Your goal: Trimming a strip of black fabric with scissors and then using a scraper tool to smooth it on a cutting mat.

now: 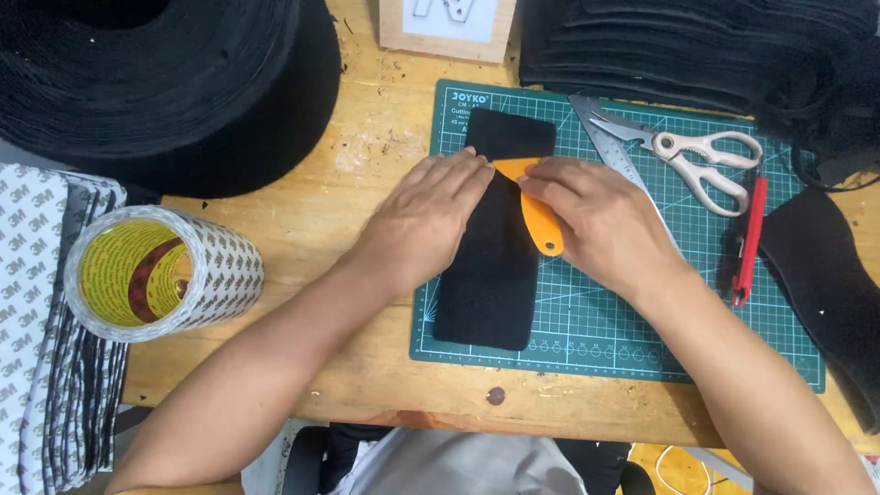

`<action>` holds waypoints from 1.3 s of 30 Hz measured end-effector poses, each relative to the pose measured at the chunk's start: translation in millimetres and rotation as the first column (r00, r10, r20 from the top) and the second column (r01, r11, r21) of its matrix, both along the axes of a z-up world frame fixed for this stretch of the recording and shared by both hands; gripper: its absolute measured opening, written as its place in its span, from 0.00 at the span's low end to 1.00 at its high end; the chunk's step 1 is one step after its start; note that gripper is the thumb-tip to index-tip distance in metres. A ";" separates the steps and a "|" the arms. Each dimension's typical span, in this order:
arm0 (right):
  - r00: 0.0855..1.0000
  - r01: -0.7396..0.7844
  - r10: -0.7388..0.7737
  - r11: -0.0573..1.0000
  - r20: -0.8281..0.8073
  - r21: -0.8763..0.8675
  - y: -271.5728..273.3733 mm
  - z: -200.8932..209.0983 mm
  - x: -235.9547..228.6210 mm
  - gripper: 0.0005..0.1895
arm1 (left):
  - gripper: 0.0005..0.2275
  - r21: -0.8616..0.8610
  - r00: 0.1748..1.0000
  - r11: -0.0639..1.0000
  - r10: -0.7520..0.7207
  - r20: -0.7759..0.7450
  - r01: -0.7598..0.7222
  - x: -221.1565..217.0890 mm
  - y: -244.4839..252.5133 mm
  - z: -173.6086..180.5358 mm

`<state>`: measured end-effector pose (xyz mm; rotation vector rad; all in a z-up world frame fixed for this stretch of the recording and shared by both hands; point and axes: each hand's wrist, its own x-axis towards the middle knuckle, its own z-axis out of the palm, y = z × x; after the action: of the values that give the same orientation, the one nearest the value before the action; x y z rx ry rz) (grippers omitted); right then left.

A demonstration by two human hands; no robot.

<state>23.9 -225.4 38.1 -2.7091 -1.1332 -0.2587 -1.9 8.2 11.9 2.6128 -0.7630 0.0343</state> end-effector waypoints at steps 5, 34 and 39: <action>0.997 -0.049 0.046 0.998 -0.064 -0.036 -3.8 6.0 -37.2 0.14 | 0.19 0.061 0.996 0.998 -0.024 0.091 0.019 -7.0 -0.7 2.8; 0.926 -0.375 0.376 0.926 -0.011 0.048 13.7 18.1 -106.2 0.23 | 0.18 0.082 0.986 0.997 -0.017 0.166 0.003 4.2 4.0 -16.0; 0.926 -0.351 0.377 0.879 -0.018 0.323 5.3 21.8 -99.2 0.13 | 0.24 0.108 0.998 0.993 -0.045 0.044 0.040 4.3 2.4 -10.4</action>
<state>-75.3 -220.1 59.9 -2.1605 -1.4134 -0.2434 2.4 10.6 1.5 2.7045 -0.8582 0.0432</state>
